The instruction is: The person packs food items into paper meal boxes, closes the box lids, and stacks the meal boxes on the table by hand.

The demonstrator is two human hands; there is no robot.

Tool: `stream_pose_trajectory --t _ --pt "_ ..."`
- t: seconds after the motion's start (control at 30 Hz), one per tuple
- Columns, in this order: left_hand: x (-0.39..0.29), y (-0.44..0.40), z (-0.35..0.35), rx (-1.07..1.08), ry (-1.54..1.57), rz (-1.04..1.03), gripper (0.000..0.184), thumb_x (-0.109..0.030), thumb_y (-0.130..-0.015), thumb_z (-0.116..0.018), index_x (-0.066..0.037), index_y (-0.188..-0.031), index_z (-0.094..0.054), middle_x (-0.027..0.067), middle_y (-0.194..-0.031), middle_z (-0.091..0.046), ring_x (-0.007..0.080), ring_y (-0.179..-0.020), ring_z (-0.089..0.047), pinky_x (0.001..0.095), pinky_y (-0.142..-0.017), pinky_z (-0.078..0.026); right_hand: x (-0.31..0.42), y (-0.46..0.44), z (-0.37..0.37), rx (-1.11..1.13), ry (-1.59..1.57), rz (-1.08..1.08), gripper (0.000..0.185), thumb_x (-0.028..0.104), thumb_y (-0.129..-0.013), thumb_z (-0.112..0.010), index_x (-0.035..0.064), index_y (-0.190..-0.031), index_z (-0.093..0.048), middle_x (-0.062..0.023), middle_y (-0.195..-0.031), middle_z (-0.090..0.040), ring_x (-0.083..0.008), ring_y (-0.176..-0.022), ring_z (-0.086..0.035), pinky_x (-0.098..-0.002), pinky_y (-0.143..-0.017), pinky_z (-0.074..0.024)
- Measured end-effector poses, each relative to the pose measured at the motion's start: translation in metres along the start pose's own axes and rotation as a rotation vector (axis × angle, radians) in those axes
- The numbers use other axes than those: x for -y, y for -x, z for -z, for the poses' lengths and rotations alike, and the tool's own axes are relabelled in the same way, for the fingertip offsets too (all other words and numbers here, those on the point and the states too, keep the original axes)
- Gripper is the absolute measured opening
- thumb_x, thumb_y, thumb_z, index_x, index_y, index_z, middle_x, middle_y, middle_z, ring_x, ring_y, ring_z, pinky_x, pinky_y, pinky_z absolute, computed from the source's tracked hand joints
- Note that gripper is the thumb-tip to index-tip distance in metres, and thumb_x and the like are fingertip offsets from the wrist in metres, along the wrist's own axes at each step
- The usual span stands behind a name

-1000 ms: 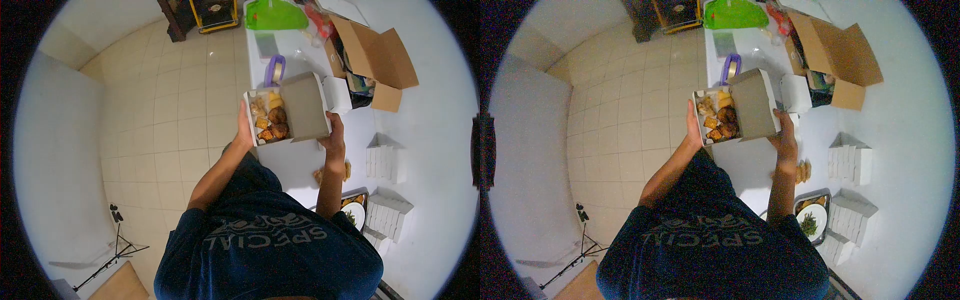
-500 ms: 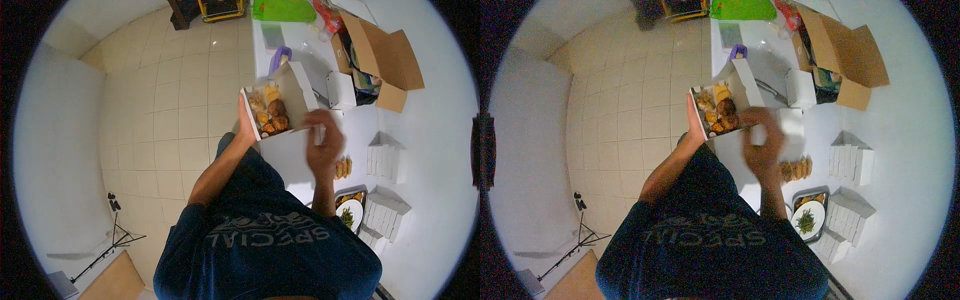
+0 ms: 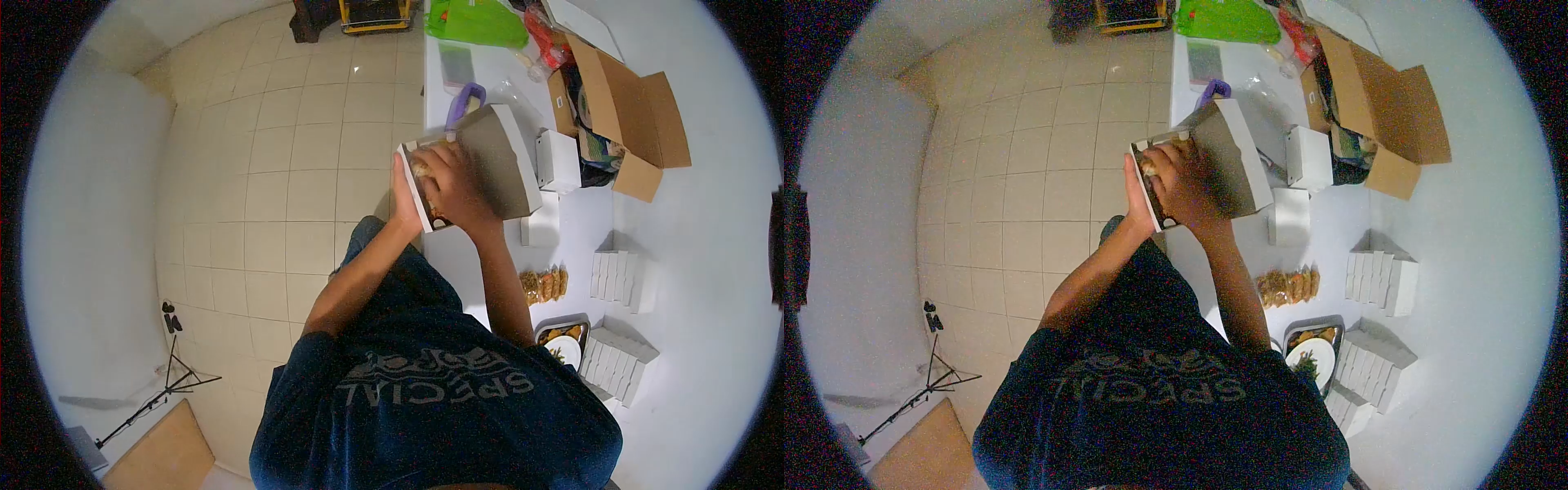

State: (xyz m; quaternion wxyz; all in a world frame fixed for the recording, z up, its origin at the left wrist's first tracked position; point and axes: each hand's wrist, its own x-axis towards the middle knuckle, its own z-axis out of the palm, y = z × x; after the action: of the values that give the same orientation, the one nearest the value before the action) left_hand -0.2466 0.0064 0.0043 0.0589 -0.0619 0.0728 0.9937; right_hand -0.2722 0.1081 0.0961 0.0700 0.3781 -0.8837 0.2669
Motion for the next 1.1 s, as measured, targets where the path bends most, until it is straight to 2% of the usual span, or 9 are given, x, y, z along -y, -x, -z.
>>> stream_pose_trajectory --t 0.13,0.2,0.43,0.6,0.73,0.8,0.93,1.03,1.1 --pt "-0.002 -0.007 0.005 0.015 -0.056 -0.031 0.076 -0.073 -0.094 -0.032 -0.010 -0.132 -0.050 0.0127 -0.127 -0.056 0.0266 -0.120 -0.055 0.0430 -0.103 -0.046 -0.003 -0.006 -0.001 0.016 0.019 -0.016 0.040 0.015 -0.079 -0.065 0.0084 -0.118 -0.061 -0.0119 -0.117 -0.060 -0.0342 -0.113 -0.053 -0.0495 -0.098 -0.0409" --pt "-0.002 -0.005 0.000 0.006 -0.052 -0.023 0.076 -0.074 -0.094 -0.033 -0.010 -0.132 -0.050 0.0129 -0.127 -0.055 0.0268 -0.120 -0.055 0.0433 -0.103 -0.046 0.000 -0.009 0.000 -0.064 0.010 0.035 0.033 0.016 -0.081 -0.065 0.0092 -0.113 -0.063 -0.0125 -0.114 -0.061 -0.0345 -0.109 -0.056 -0.0481 -0.094 -0.0440" --pt "-0.007 -0.005 -0.003 -0.041 -0.050 0.019 0.080 -0.077 -0.092 -0.033 -0.012 -0.136 -0.048 0.0133 -0.130 -0.054 0.0288 -0.124 -0.053 0.0451 -0.106 -0.044 -0.002 -0.018 0.000 0.041 0.030 -0.018 0.027 0.013 -0.084 -0.061 0.0061 -0.110 -0.062 -0.0132 -0.110 -0.063 -0.0356 -0.105 -0.058 -0.0461 -0.093 -0.0445" --pt "-0.010 -0.007 -0.005 0.066 0.025 0.032 0.082 -0.078 -0.091 -0.031 -0.012 -0.136 -0.049 0.0121 -0.130 -0.056 0.0287 -0.121 -0.056 0.0441 -0.105 -0.045 -0.007 -0.023 -0.002 -0.010 -0.220 -0.110 0.026 0.008 -0.087 -0.056 0.0040 -0.112 -0.061 -0.0179 -0.114 -0.061 -0.0395 -0.108 -0.057 -0.0477 -0.096 -0.0444" --pt "-0.015 -0.009 -0.003 0.080 0.039 0.028 0.082 -0.077 -0.092 -0.031 -0.010 -0.136 -0.051 0.0113 -0.129 -0.060 0.0274 -0.117 -0.058 0.0434 -0.104 -0.045 0.010 -0.017 0.010 -0.047 -0.175 -0.131 0.029 0.005 -0.087 -0.055 0.0027 -0.116 -0.060 -0.0207 -0.118 -0.060 -0.0408 -0.113 -0.056 -0.0476 -0.100 -0.0436" --pt "-0.017 -0.013 0.000 0.086 0.030 0.036 0.084 -0.078 -0.091 -0.029 -0.010 -0.138 -0.049 0.0128 -0.130 -0.057 0.0283 -0.118 -0.057 0.0437 -0.103 -0.046 0.017 -0.012 0.013 -0.117 -0.042 -0.077 0.025 0.006 -0.084 -0.057 0.0029 -0.109 -0.060 -0.0200 -0.110 -0.063 -0.0395 -0.107 -0.059 -0.0487 -0.093 -0.0474" --pt "-0.015 -0.016 0.000 0.070 0.019 0.039 0.087 -0.078 -0.091 -0.026 -0.009 -0.140 -0.046 0.0145 -0.132 -0.055 0.0298 -0.120 -0.056 0.0432 -0.103 -0.047 0.021 -0.004 0.006 -0.201 -0.036 -0.082 0.027 0.006 -0.085 -0.056 0.0026 -0.112 -0.060 -0.0204 -0.113 -0.062 -0.0404 -0.108 -0.058 -0.0489 -0.095 -0.0464" --pt "-0.014 -0.011 -0.006 0.066 0.004 0.088 0.087 -0.078 -0.092 -0.024 -0.009 -0.140 -0.046 0.0141 -0.135 -0.054 0.0306 -0.123 -0.055 0.0441 -0.104 -0.046 0.014 -0.004 0.002 -0.260 -0.150 -0.191 0.028 0.005 -0.088 -0.056 0.0024 -0.115 -0.059 -0.0206 -0.114 -0.062 -0.0401 -0.109 -0.058 -0.0470 -0.096 -0.0460" --pt "-0.011 -0.012 -0.008 0.041 -0.025 0.072 0.088 -0.079 -0.091 -0.025 -0.009 -0.141 -0.045 0.0143 -0.136 -0.053 0.0311 -0.124 -0.054 0.0448 -0.105 -0.045 0.011 -0.007 0.004 -0.183 -0.329 -0.347 0.032 0.004 -0.091 -0.055 -0.0002 -0.123 -0.056 -0.0196 -0.119 -0.062 -0.0360 -0.115 -0.058 -0.0415 -0.102 -0.0433"
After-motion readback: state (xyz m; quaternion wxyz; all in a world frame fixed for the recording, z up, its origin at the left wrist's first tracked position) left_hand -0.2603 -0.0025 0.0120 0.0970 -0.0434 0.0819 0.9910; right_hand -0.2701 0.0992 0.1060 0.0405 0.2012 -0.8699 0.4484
